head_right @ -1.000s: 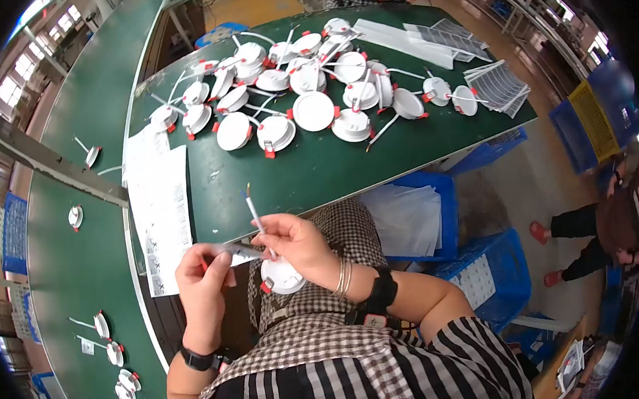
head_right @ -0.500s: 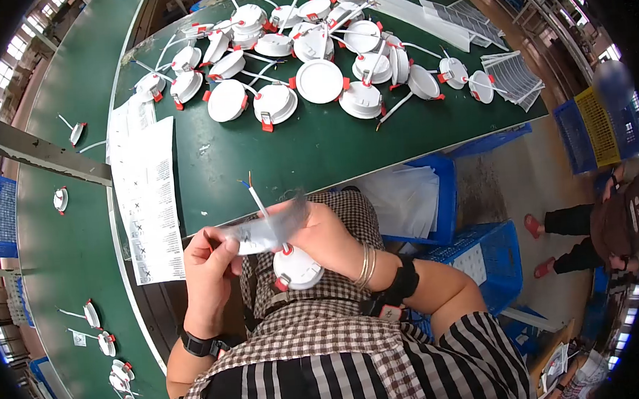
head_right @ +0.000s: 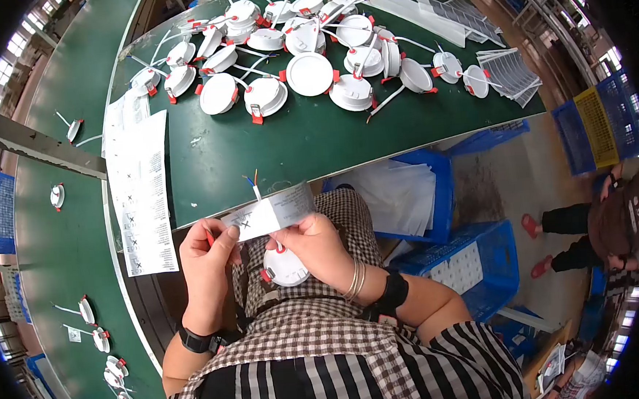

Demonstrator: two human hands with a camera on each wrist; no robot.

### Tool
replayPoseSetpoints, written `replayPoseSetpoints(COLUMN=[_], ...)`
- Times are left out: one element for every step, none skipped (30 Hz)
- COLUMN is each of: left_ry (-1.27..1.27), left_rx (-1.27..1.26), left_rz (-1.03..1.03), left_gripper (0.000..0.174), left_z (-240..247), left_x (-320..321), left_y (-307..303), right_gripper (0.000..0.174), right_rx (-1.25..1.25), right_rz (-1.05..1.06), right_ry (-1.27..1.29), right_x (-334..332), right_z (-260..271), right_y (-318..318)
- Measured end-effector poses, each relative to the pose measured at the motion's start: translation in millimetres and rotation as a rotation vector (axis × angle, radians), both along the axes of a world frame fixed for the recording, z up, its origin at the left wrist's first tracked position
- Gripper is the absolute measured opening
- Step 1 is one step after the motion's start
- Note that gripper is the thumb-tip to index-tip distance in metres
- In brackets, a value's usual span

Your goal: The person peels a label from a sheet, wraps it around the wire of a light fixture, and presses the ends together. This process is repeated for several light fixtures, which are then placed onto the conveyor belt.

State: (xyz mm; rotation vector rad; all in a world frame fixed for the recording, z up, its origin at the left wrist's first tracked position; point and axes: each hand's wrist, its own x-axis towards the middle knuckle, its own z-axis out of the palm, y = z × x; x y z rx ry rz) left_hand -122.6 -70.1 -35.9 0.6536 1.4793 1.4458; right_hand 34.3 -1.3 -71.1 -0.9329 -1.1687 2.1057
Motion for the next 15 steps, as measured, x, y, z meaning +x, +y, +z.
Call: replayPoseSetpoints(left_ry=[-0.008, 0.002, 0.003, 0.009, 0.016, 0.015, 0.029, 0.042, 0.041, 0.044, 0.047, 0.046, 0.049, 0.052, 0.051], left_rx=[0.005, 0.005, 0.003, -0.002, -0.007, -0.008, -0.007, -0.006, -0.007, -0.005, -0.003, -0.004, -0.005, -0.007, -0.008], left_rz=[0.019, 0.02, 0.018, 0.026, 0.035, 0.035, 0.043, 0.05, 0.05, 0.05, 0.05, 0.05, 0.054, 0.058, 0.058], left_gripper=[0.008, 0.008, 0.008, 0.008, 0.008, 0.008, 0.008, 0.008, 0.008, 0.008, 0.009, 0.009, 0.009, 0.009, 0.009], left_z=[0, -3, -3, -3, -3, -4, -5, -6, -7, -8, -9, -9, -9, -8, -8], left_x=[0, 0, 1, 2, 2, 3, 2, 1, 0, 0, -1, -1, -1, -1, -1], left_y=[1, 0, 0, 0, -1, -1, -1, -1, -1, 0, 0, 0, 0, 0, 0], right_gripper=[0.018, 0.013, 0.013, 0.014, 0.014, 0.014, 0.015, 0.016, 0.016, 0.017, 0.018, 0.018, 0.02, 0.021, 0.021], right_rx=[0.01, 0.009, 0.008, 0.015, 0.023, 0.022, 0.018, 0.013, 0.012, 0.017, 0.021, 0.02, 0.022, 0.025, 0.024], right_rz=[0.018, -0.005, -0.008, -0.022, -0.036, -0.036, -0.023, -0.01, -0.01, -0.001, 0.007, 0.007, 0.019, 0.031, 0.031], right_ry=[0.002, 0.007, 0.007, 0.004, 0.0, -0.001, -0.012, -0.024, -0.025, -0.027, -0.029, -0.029, -0.016, -0.002, -0.003], right_x=[1, 0, 1, 2, 3, 3, 3, 3, 3, 3, 4, 4, 4, 4, 4], right_z=[-1, 0, -1, -2, -3, -2, 2, 4, 5, 6, 7, 8, 8, 9, 12], right_y=[1, 2, 2, 2, 2, 3, 3, 4, 4, 5, 6, 6, 7, 7, 7])
